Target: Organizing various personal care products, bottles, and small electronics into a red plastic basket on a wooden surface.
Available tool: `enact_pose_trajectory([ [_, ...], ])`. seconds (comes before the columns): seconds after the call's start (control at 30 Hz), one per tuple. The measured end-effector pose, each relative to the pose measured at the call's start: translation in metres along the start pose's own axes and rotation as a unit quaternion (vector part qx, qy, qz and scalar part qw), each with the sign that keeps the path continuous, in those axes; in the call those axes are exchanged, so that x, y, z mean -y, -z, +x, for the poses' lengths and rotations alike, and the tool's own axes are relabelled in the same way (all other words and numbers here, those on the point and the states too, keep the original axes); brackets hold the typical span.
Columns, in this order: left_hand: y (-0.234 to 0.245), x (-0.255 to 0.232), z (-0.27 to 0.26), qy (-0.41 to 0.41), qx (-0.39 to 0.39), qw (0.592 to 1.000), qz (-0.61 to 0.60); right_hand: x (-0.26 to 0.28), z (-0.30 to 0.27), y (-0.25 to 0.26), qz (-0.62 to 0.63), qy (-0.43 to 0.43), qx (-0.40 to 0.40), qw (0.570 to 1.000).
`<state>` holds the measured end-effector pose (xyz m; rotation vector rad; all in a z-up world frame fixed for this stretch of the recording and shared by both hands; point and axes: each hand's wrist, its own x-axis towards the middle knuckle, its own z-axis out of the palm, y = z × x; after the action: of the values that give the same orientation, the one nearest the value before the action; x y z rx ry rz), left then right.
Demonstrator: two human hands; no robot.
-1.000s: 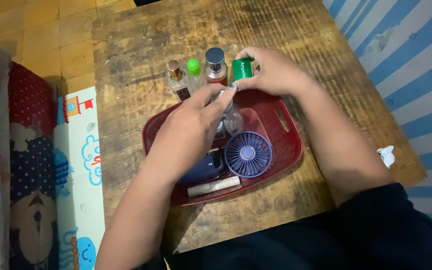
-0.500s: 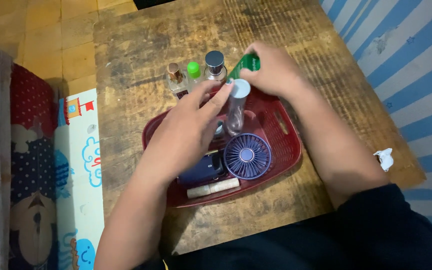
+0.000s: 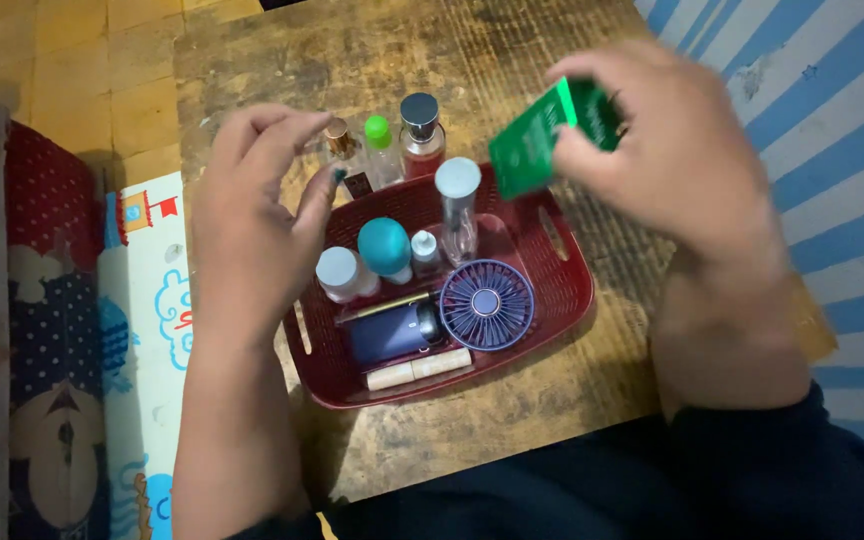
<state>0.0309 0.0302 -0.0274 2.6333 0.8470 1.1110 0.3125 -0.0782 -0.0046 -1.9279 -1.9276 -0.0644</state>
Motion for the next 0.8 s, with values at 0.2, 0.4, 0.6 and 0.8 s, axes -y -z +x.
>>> enact_pose_trajectory([
  [0.2, -0.027, 0.03, 0.001, -0.003, 0.069, 0.997, -0.038, 0.034, 0.02, -0.008, 0.012, -0.15, 0.253, 0.956],
  [0.4, -0.033, 0.029, 0.0, 0.024, 0.092, 0.994, -0.054, 0.017, 0.019, -0.061, 0.0, -0.049, 0.209, 0.977],
  [0.6, -0.04, 0.033, 0.002, 0.044, 0.093, 0.994, -0.02, 0.035, 0.024, -0.054, -0.019, -0.069, 0.232, 0.97],
  [0.8, -0.046, 0.043, -0.003, 0.052, 0.095, 0.99, -0.092, 0.039, 0.019, -0.019, 0.014, -0.112, 0.233, 0.966],
])
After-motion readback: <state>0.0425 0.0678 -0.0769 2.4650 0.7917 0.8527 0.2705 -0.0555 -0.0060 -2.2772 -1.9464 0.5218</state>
